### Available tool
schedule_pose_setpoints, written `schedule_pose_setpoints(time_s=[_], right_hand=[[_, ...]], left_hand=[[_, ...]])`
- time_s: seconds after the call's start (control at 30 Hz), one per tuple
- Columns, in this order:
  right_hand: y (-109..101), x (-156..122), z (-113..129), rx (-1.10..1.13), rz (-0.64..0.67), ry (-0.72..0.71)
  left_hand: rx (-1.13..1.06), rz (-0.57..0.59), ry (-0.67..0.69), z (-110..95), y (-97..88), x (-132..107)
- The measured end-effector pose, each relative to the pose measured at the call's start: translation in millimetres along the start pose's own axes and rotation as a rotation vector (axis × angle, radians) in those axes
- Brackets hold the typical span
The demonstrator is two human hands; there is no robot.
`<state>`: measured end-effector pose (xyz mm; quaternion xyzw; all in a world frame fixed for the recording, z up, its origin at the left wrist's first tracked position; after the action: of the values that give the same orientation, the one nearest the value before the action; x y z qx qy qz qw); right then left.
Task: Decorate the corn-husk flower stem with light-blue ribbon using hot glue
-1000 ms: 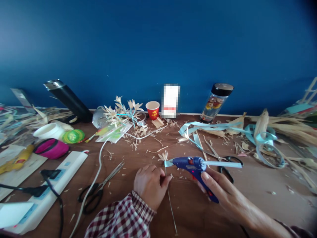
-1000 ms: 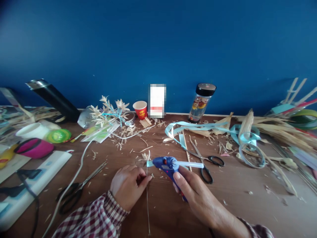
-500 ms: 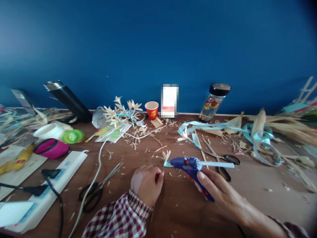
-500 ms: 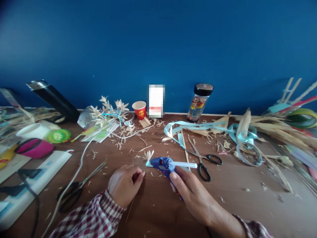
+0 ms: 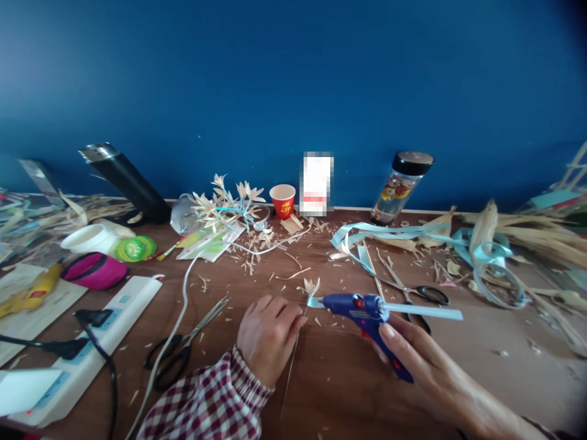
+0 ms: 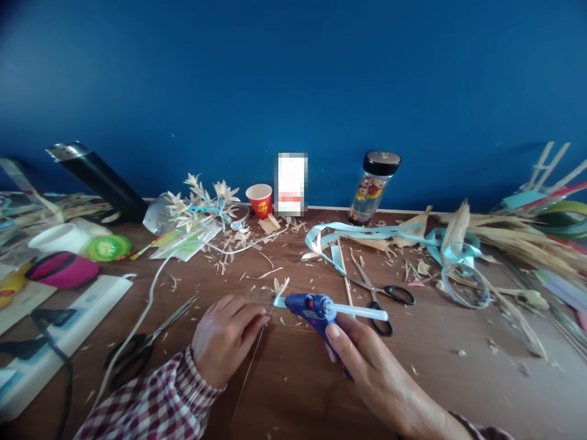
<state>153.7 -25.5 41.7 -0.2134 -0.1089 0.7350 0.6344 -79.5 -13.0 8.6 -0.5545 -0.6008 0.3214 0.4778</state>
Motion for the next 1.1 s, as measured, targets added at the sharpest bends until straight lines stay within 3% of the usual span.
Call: schedule_pose_setpoints(time_s=[0.07, 0.23, 0.37, 0.47, 0.87, 1.1], right_hand=[[-3, -2, 0, 0.015, -0.030, 0.033], [-5, 0, 3, -0.012, -0.047, 0.007], [-4, -1, -1, -0.030, -0.067, 0.039], [-3, -1, -3, -0.004, -0.037, 0.044], [9, 13, 1, -0.081, 0.189, -0.202], [16, 18, 3, -0.089, 0.259, -0.204]], left_hand=[[-0.012, 0.016, 0.012, 2, 0.9, 5], [-0.072, 0.145, -0.227, -5, 5.4, 22], [-0.075, 0.185, -0.317, -8, 10.2, 32], [-0.124, 0.213, -0.326, -3, 14.0, 36], [-0.266, 0.284, -0.337, 9, 10.2, 40], [-0.262, 0.277, -0.301, 8, 5.3, 41]])
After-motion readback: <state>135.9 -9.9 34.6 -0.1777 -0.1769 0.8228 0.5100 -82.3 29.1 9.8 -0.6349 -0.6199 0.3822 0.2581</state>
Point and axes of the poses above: each hand's wrist, its own x-axis towards the middle knuckle, its own y-axis out of the palm, z = x × y, the point moved 1 cm from there along x, towards the middle knuckle, and after that the axes turned 9 degrees about -y, right-handed, at the moved point
